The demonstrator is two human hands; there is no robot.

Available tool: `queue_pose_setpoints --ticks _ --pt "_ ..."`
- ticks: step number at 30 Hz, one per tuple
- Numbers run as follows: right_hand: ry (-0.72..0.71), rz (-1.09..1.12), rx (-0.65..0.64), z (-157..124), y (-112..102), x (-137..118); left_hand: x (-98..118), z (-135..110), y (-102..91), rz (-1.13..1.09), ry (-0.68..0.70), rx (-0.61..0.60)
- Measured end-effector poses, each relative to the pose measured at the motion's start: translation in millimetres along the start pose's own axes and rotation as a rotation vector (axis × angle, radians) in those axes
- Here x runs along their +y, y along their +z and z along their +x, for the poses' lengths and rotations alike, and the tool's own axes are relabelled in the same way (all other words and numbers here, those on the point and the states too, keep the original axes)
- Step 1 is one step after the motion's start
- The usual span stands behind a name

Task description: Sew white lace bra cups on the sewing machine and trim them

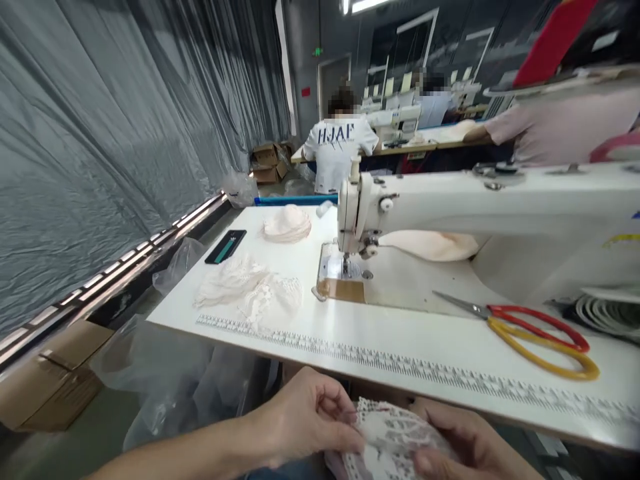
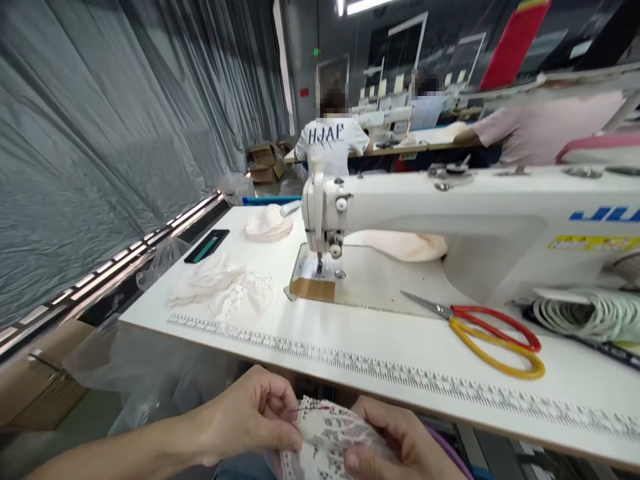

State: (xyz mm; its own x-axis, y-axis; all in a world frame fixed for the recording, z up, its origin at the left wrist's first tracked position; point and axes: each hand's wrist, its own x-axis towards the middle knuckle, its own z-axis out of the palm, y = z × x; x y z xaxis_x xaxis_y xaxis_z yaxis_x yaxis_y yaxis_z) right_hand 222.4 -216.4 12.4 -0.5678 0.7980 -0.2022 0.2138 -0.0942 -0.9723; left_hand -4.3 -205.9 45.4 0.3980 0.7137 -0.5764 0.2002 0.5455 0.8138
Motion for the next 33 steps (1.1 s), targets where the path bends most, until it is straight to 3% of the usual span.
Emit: queue_pose_setpoints --ticks 5,7,9,11,13,18,26,33 --pt "-0.321 -0.877 0.365 58 -68 -43 45 51 -11.6 -0.061 0.289 0.207" --pt "-0.461 -1.045 0.529 81 -82 -44 58 70 -24.9 0.105 0.288 0.215" --pt "-0.509 -1.091 0.593 94 -84 -35 64 81 -40.4 0.373 0.408 0.285" --pt "-0.522 -1.113 0.578 100 -79 -25 63 87 -53.5 0.707 0.629 0.435" --pt "-0.536 -1.143 0.513 102 -72 -20 61 92 -61.0 1.002 0.842 0.512" --pt "-0.528 -1.188 0.332 110 -66 -22 52 115 -61.4 1.39 1.147 0.34" --pt "-0.538 -1.094 0.233 135 -90 -14 54 127 -67.5 1.596 1.165 0.398" --pt "-0.471 -0.977 0.223 154 -101 -12 63 148 -66.7 1.595 1.209 0.527"
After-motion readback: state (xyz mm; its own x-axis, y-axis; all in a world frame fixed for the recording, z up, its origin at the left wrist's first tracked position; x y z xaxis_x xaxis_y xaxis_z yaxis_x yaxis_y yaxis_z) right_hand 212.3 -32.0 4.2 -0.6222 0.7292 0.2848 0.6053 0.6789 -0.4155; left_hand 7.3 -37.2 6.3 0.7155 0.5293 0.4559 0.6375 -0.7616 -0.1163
